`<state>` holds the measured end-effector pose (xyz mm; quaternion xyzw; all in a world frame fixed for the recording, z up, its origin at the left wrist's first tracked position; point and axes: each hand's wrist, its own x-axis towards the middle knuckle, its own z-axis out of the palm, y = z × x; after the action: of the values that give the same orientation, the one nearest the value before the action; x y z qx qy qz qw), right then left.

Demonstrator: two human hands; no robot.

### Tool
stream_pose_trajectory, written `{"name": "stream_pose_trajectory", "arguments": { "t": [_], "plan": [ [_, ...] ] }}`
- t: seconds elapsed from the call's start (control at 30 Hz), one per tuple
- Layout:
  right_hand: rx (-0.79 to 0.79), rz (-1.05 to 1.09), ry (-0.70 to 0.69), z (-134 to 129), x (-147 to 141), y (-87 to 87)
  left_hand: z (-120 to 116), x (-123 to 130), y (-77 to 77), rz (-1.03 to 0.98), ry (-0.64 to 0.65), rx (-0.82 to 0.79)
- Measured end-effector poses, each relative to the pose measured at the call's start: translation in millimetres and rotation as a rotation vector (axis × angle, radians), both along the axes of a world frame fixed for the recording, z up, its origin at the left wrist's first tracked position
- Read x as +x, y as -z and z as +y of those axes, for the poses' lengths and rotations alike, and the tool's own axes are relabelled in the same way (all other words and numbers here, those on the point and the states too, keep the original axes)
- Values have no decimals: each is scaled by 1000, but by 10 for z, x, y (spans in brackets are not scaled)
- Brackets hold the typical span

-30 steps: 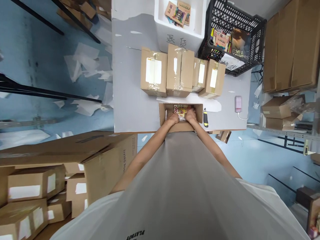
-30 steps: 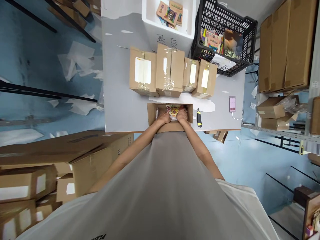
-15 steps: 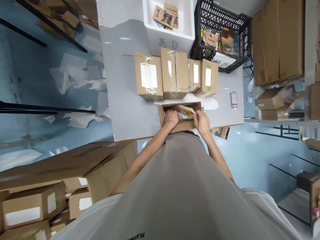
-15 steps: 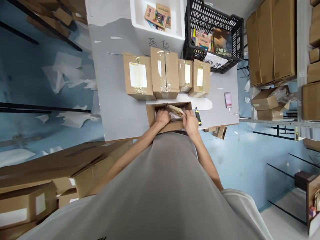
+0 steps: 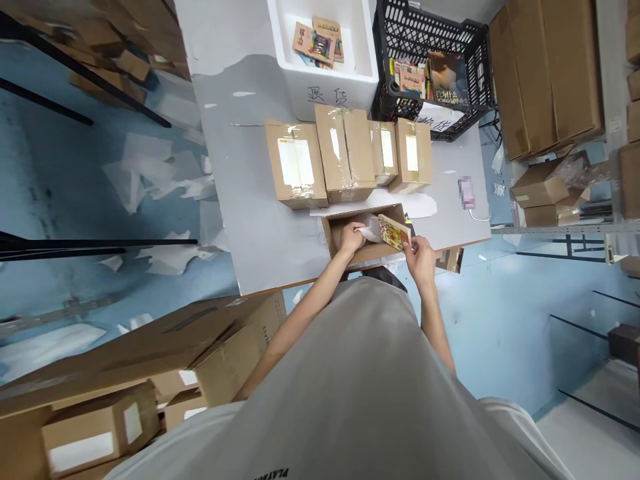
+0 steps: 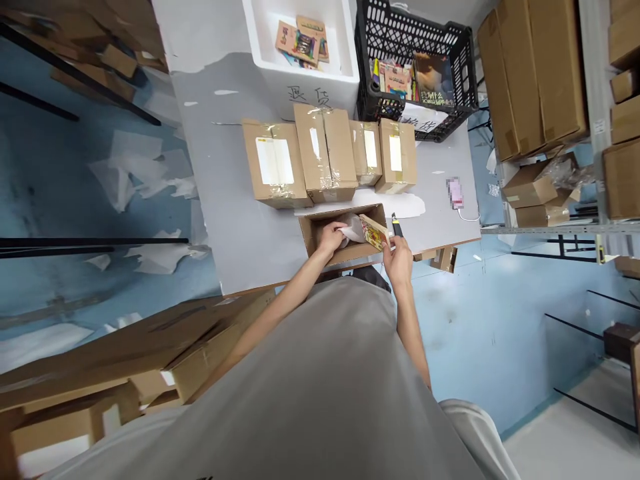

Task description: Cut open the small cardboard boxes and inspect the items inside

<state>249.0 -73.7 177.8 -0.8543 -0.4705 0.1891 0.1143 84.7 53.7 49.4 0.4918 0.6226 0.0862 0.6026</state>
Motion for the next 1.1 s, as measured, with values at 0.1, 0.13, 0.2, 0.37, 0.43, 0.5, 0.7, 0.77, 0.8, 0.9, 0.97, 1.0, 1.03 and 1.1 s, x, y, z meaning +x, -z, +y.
{"name": "stream_pose_trajectory", "arguments": {
  "t": [0.1, 0.13, 0.2, 0.37, 0.43, 0.5, 0.7, 0.77, 0.8, 0.9, 0.97, 1.0, 1.03, 1.1],
  "plan": [
    [-28, 53, -74, 66, 45, 80, 21, -93, 20, 115, 89, 22],
    [-46, 56, -111, 111, 60, 105, 23, -111, 4, 148, 110, 39],
    [-98, 37, -201, 234, 69, 144, 14, -123, -55, 202, 130, 90],
    [-336, -67, -436, 630, -69, 153, -8, -96, -186, 351, 135, 355],
    [-394, -74, -502, 735, -96, 131, -14, -99, -182, 337, 86, 352],
    [-357, -46, -536, 770, -37, 114, -43, -111, -158, 279, 15, 322],
    [108, 427, -296, 553, 422, 213, -276, -60, -219, -1, -409, 235],
    [195, 748, -152, 466, 466, 286, -349, 9, -328, -224, -597, 132],
    [216, 899, -98, 434, 455, 318, -376, 49, -395, -360, -671, 86],
    [227, 1184, -28, 397, 366, 368, -419, 165, -614, -725, -780, 22],
    [202, 1255, -27, 411, 328, 355, -417, 218, -739, -820, -796, 12],
    [184, 1275, -40, 426, 328, 337, -407, 232, -788, -823, -797, 16],
    [170, 1286, -57, 443, 341, 314, -393, 237, -830, -810, -797, 26],
    [160, 1284, -96, 483, 399, 260, -357, 217, -894, -774, -789, 67]
  ]
}}
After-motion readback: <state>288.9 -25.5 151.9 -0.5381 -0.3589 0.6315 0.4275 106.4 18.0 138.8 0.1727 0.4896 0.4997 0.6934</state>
